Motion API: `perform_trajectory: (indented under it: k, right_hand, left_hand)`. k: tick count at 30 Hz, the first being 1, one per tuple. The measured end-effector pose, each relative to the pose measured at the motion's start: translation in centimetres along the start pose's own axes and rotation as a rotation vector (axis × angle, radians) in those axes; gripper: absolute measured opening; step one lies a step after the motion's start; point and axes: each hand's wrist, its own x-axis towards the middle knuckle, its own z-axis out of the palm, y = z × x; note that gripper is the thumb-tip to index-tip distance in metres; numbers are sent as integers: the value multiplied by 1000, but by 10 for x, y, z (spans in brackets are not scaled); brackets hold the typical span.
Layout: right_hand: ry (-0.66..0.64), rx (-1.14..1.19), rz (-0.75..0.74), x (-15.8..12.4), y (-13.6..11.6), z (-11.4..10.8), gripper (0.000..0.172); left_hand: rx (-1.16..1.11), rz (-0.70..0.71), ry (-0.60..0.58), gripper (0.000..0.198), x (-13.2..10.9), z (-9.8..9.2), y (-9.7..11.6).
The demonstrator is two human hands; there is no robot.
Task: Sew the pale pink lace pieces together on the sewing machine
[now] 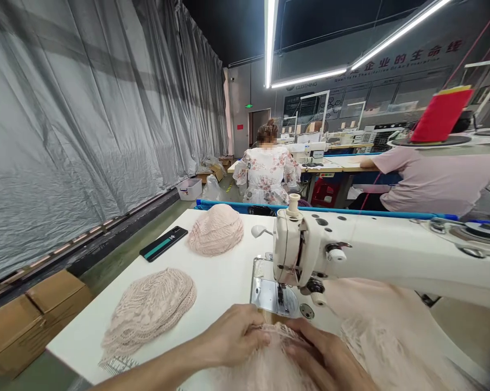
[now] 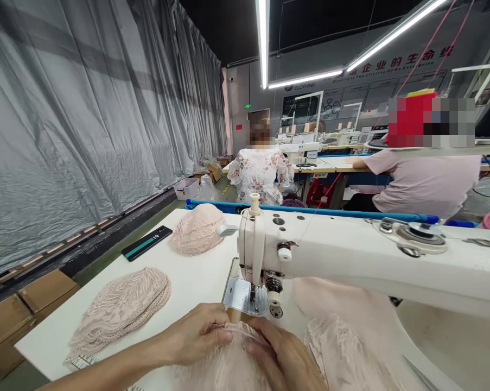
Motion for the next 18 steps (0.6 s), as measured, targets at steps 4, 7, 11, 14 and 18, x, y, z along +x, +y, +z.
perform_trajectory:
  k: [4, 7, 11, 14, 18]
  right_hand:
    - [84, 2, 61, 2, 5, 9, 40]
    - [120, -41, 29, 1, 18, 13, 37]
    - [320, -452, -208, -1, 35, 13, 26]
    - [465, -649, -435, 0, 32, 11, 29]
    - [231, -685, -557, 2, 20, 11, 26]
  left_hand:
    - [-33, -66, -18, 19, 6, -7, 9]
    - [60, -106, -36, 31, 12, -4, 16]
    - [319, -69, -42, 19, 21, 1, 22]
    - [361, -45, -57, 21, 25, 3, 18]
    - [435, -17, -68, 21, 31, 3, 8]
